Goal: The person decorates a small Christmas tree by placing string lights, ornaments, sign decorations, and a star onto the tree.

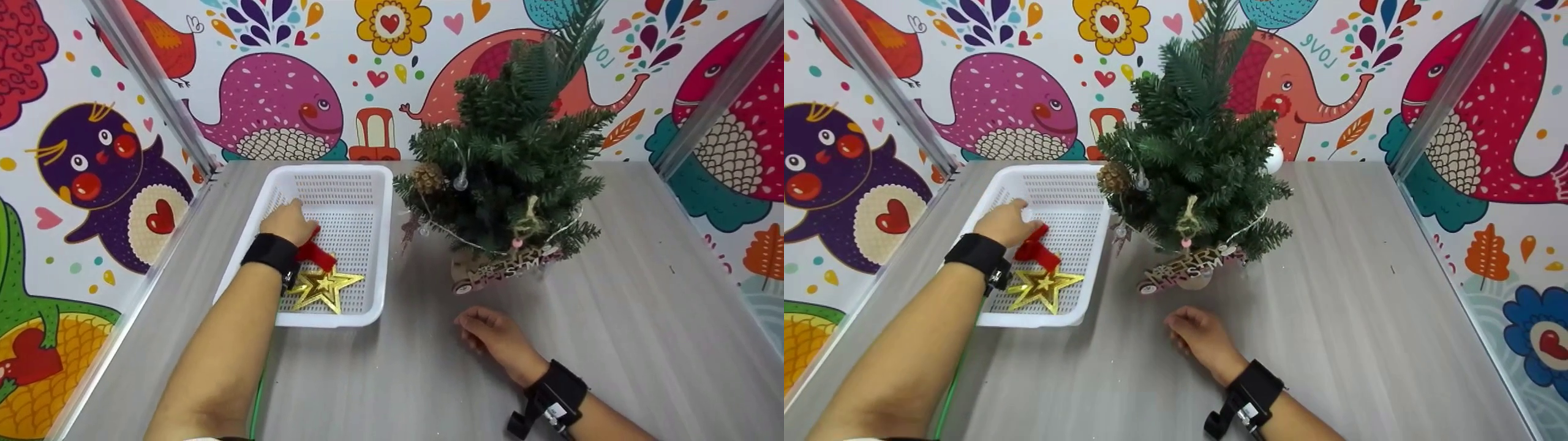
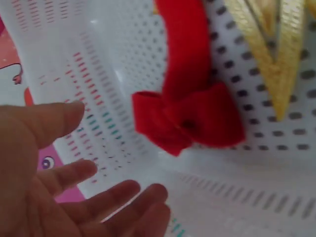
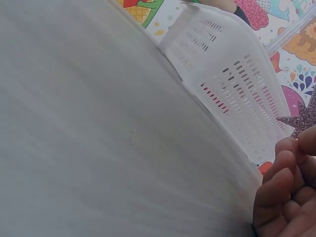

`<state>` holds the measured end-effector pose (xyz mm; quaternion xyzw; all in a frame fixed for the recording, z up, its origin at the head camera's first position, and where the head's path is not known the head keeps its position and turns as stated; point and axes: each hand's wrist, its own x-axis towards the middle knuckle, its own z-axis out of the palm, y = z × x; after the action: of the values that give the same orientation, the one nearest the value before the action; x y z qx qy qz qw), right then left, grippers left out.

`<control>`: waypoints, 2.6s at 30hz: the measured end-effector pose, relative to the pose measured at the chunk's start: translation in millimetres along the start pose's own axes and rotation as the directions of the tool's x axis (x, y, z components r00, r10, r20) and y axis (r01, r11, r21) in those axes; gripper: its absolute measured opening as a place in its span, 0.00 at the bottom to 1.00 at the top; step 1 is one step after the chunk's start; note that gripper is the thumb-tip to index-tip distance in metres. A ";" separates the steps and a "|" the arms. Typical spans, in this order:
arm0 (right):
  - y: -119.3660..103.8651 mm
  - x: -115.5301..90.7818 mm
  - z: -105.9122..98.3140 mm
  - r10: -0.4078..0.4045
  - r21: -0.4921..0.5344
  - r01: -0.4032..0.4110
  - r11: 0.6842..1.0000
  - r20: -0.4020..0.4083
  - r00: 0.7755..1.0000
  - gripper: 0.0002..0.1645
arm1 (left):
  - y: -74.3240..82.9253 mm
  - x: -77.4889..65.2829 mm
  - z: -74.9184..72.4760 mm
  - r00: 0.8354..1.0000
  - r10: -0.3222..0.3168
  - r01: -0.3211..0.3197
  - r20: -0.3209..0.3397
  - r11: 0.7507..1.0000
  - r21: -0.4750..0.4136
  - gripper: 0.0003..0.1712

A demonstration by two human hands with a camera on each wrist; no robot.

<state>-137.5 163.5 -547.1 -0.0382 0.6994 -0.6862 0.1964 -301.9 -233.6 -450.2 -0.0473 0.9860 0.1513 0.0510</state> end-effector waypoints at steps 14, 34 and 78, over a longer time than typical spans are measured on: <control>-0.5 -1.8 2.6 -0.006 -0.015 0.006 1.000 0.013 1.000 0.18 | -16.7 3.0 16.6 0.983 0.046 -0.044 0.180 0.999 -0.012 0.29; 2.0 -3.1 12.3 -0.083 -0.143 0.087 0.986 0.037 0.996 0.16 | 29.1 -41.6 -37.2 0.919 0.190 -0.307 -0.345 0.894 -0.326 0.17; -174.3 -88.2 -3.6 -0.895 -0.626 0.645 0.438 -0.239 0.376 0.11 | 206.8 -212.5 -31.4 0.535 0.540 -0.838 -0.650 0.244 -0.488 0.14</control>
<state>-95.2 185.8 -357.6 -0.2170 0.7478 -0.4994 -0.3799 -116.7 -30.2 -335.2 0.3574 0.7243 0.5457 -0.2233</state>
